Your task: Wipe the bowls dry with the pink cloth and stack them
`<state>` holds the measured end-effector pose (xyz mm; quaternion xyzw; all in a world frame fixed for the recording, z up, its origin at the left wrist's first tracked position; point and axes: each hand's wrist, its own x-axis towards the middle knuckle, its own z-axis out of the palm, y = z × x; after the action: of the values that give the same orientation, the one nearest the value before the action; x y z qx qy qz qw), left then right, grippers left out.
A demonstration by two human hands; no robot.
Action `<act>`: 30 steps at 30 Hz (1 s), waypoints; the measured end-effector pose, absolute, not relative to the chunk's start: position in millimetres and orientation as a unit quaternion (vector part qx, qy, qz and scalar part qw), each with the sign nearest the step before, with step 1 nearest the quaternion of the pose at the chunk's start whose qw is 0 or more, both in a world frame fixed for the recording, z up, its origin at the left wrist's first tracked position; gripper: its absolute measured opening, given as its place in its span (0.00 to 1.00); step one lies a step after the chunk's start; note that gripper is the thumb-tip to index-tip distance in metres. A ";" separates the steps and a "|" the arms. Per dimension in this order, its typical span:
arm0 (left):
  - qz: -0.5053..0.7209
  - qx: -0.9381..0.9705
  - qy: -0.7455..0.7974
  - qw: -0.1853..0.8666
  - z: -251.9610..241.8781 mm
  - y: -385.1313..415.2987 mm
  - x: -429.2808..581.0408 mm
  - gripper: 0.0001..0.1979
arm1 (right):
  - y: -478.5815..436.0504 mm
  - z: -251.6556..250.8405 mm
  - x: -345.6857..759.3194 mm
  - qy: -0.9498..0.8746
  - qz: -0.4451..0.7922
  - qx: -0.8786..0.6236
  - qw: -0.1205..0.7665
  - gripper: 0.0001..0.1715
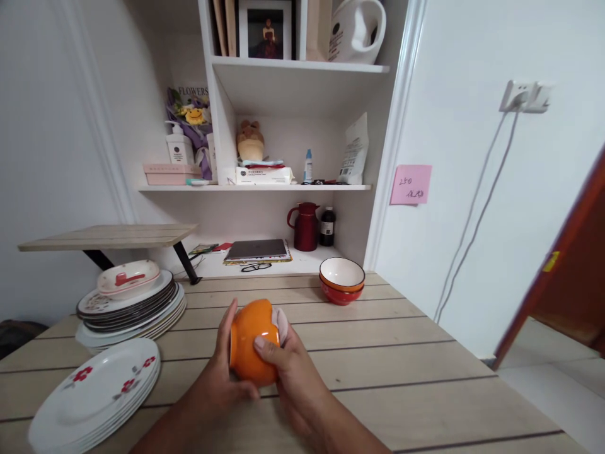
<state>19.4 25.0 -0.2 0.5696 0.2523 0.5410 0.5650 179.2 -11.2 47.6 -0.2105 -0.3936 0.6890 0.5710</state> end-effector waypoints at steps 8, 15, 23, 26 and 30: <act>0.588 0.558 0.252 0.529 0.4 16.4 39.5 0.58 | -17.5 50.7 184.0 -0.464 0.667 -0.214 0.543 0.34; 0.497 0.441 0.209 0.718 -3.8 8.4 24.0 0.43 | -21.4 51.8 192.3 -0.727 0.493 -0.292 0.379 0.43; 0.398 0.398 0.179 0.807 -7.0 17.9 14.8 0.45 | -10.9 49.6 198.9 -0.886 0.272 -0.237 0.292 0.33; 0.382 0.425 0.173 0.802 -4.9 18.9 11.2 0.48 | -10.3 46.0 195.2 -0.835 0.331 -0.273 0.344 0.23; 0.418 0.563 0.216 0.680 -12.2 25.8 7.9 0.43 | -9.7 45.6 189.1 -0.663 0.536 -0.244 0.462 0.28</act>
<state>7.9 25.8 -12.2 0.5628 0.2160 0.4179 0.6796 189.1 -9.7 45.6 -0.2440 -0.6630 0.5361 0.4621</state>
